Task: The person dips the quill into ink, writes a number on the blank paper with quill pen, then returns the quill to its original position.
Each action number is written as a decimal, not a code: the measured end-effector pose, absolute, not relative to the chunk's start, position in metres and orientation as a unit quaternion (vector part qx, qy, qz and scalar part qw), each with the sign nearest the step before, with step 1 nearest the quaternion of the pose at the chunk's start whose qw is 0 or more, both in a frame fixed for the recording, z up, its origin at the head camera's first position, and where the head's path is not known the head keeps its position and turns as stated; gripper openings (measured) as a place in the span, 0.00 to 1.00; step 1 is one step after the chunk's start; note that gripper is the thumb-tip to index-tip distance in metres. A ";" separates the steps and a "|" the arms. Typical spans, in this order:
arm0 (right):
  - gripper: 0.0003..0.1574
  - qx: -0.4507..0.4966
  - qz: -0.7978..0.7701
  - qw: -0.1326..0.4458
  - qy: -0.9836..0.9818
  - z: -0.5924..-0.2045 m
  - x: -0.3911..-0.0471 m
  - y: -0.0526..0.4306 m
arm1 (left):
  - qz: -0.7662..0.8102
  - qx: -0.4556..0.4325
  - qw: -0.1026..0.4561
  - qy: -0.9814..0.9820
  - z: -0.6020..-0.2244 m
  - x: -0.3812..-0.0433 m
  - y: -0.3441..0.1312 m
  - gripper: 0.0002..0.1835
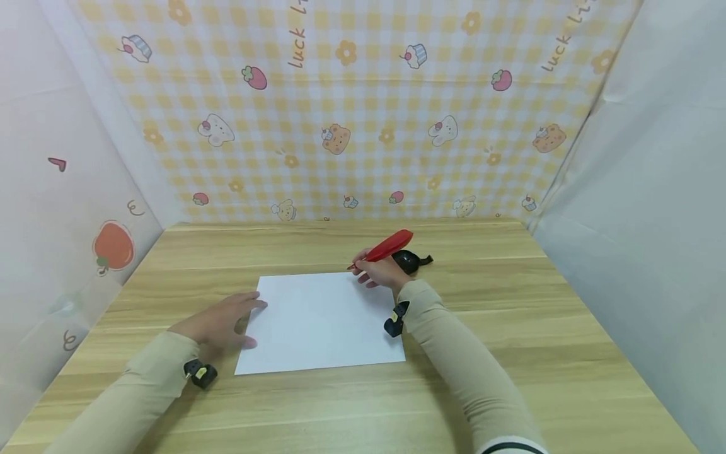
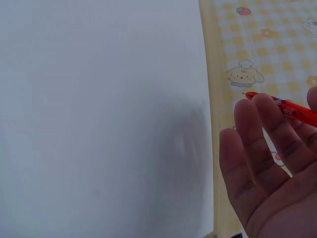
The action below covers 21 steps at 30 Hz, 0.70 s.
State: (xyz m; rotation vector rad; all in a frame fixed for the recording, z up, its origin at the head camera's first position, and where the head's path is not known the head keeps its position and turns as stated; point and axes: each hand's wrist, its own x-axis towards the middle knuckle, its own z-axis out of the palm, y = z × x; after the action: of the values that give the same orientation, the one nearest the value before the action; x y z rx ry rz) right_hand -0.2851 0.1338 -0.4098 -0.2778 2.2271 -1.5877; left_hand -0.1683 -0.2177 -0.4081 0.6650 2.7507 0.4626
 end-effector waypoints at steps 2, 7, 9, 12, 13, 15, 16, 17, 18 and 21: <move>0.11 -0.094 -0.563 0.196 0.797 -0.411 -0.285 0.130 | 0.161 0.230 0.137 0.950 -0.409 -0.170 -0.218 0.41; 0.10 -0.081 -0.566 0.198 0.796 -0.413 -0.285 0.122 | 0.166 0.224 0.144 0.949 -0.409 -0.172 -0.219 0.41; 0.10 -0.082 -0.570 0.198 0.793 -0.414 -0.284 0.119 | 0.168 0.222 0.148 0.949 -0.408 -0.172 -0.218 0.42; 0.11 -0.086 -0.573 0.201 0.790 -0.415 -0.283 0.114 | 0.168 0.220 0.152 0.949 -0.407 -0.173 -0.217 0.42; 0.11 -0.088 -0.572 0.202 0.790 -0.415 -0.282 0.112 | 0.169 0.219 0.155 0.949 -0.407 -0.173 -0.217 0.42; 0.11 -0.094 -0.570 0.204 0.790 -0.416 -0.280 0.108 | 0.166 0.220 0.156 0.949 -0.407 -0.173 -0.216 0.41; 0.11 -0.097 -0.569 0.205 0.790 -0.416 -0.279 0.105 | 0.165 0.219 0.157 0.949 -0.408 -0.172 -0.216 0.41; 0.10 -0.098 -0.569 0.204 0.790 -0.417 -0.279 0.103 | 0.166 0.218 0.158 0.949 -0.408 -0.172 -0.216 0.41; 0.10 -0.099 -0.569 0.203 0.790 -0.418 -0.278 0.101 | 0.167 0.217 0.158 0.949 -0.408 -0.172 -0.216 0.41; 0.10 -0.095 -0.574 0.203 0.788 -0.420 -0.278 0.094 | 0.168 0.211 0.156 0.950 -0.409 -0.171 -0.217 0.41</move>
State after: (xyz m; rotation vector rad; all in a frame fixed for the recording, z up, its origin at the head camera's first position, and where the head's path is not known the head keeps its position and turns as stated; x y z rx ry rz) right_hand -0.2776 0.0940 -0.4201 -0.2646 2.1990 -1.6023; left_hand -0.1707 -0.2168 -0.4091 0.6050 2.7200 0.4811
